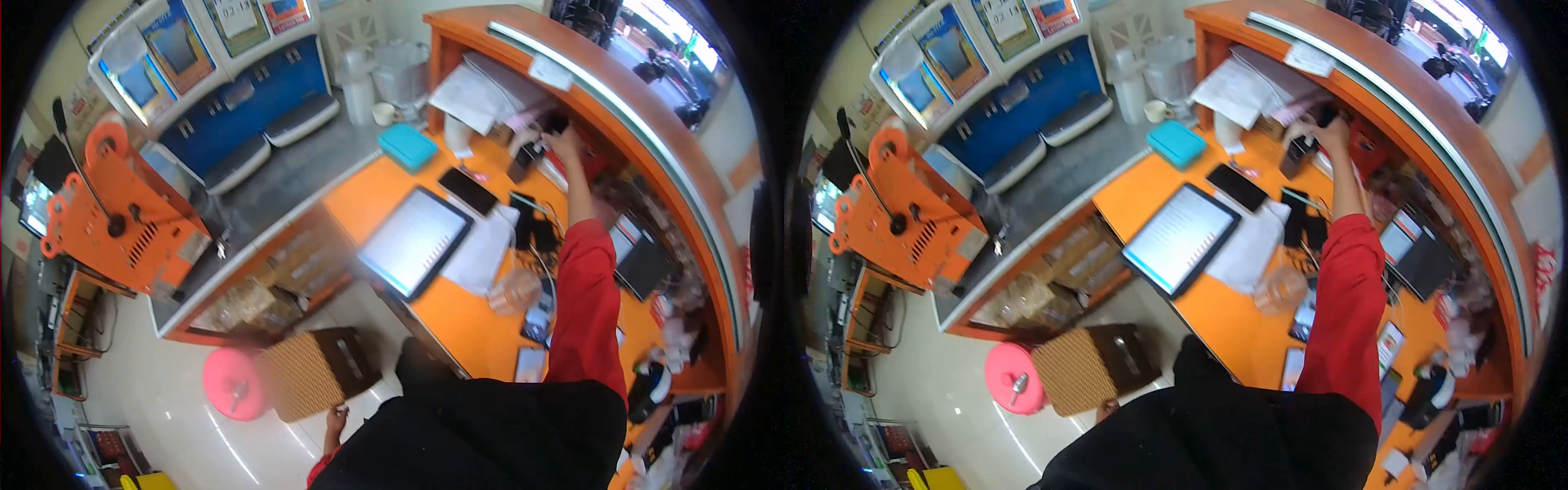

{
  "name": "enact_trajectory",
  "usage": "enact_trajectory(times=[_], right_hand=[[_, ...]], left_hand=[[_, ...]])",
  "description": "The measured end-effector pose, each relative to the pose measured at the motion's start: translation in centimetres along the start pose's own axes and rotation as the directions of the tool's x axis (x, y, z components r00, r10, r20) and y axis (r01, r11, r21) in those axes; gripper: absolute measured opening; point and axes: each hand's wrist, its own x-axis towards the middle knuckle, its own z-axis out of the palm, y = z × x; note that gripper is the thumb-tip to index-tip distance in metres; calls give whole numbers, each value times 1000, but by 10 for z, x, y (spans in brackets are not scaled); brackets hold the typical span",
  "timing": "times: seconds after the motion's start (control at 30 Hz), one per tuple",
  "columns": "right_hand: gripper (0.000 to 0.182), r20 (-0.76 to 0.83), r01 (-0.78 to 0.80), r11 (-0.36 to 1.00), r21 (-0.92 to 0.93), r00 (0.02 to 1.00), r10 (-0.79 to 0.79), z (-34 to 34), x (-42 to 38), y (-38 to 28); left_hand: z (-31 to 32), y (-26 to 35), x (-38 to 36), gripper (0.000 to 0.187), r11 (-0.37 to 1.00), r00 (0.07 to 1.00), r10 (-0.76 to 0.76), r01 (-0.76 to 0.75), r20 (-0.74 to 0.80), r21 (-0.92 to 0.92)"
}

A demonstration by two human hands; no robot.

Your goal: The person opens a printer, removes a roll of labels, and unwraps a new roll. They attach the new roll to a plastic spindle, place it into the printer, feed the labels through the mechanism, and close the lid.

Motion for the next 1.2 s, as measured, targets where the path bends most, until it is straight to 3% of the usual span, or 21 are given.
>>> enact_trajectory(times=[0.03, 0.1, 0.23, 0.33, 0.43, 0.5, 0.6, 0.73, 0.77, 0.83, 0.9, 0.93, 0.97, 1.07, 1.2], right_hand=[[98, 166, -56, 998, -22, 984, 59, 27, 21, 17], [102, 90, -198, 972, -124, 974, 209, 117, 61, 73], [93, 167, -387, 901, -197, 892, 420, 150, 80, 65], [86, 159, -448, 866, -220, 860, 485, 158, 84, 68], [80, 123, -458, 868, -193, 866, 485, 156, 81, 74], [77, 84, -379, 913, -150, 915, 394, 140, 78, 77], [58, 54, -164, 981, -102, 984, 170, 93, 74, 80], [31, 336, -454, 890, 54, 847, 412, 58, 67, 68], [30, 233, -311, 948, -72, 919, 319, 57, 67, 71], [29, 76, -43, 937, -348, 994, 74, 82, 67, 97], [38, -224, 51, 980, -190, 970, -94, 96, 67, 123], [40, -102, -98, 973, -208, 992, 78, 68, 60, 94], [41, 22, -240, 939, -245, 967, 253, 51, 53, 73], [35, -191, -86, 991, -97, 979, 67, 65, 56, 117], [36, -467, 11, 997, -82, 883, -48, 48, 45, 117]], left_hand=[[-4, 7, -9, 27, 999, 998, -27, 26, -55, -22], [-22, 3, 6, 27, 994, 987, -113, 111, 112, 20], [-45, 23, 11, 32, 908, 909, -411, 415, 75, -51], [-57, 39, 27, 31, 921, 915, -382, 388, 133, -24], [-62, 79, 49, 31, 970, 978, -170, 187, 121, -152], [-60, 107, 67, 31, 980, 978, -170, 181, 124, -85], [-74, 220, 78, 29, 999, 985, -27, 20, 168, 41], [-71, 208, 118, 28, 987, 964, 159, -148, 213, -66], [-73, 221, 121, 28, 984, 961, 176, -172, 212, -38], [-83, 264, 119, 27, 973, 954, 229, -232, 193, -9], [-89, 305, 112, 26, 955, 943, 295, -296, 156, -17], [-88, 316, 112, 25, 925, 924, 370, -356, 94, -134], [-92, 338, 108, 24, 912, 911, 406, -398, 76, -98], [-101, 411, 94, 22, 868, 867, 496, -495, 41, -34], [-85, 484, 90, 19, 753, 752, 658, -658, 37, -23]])
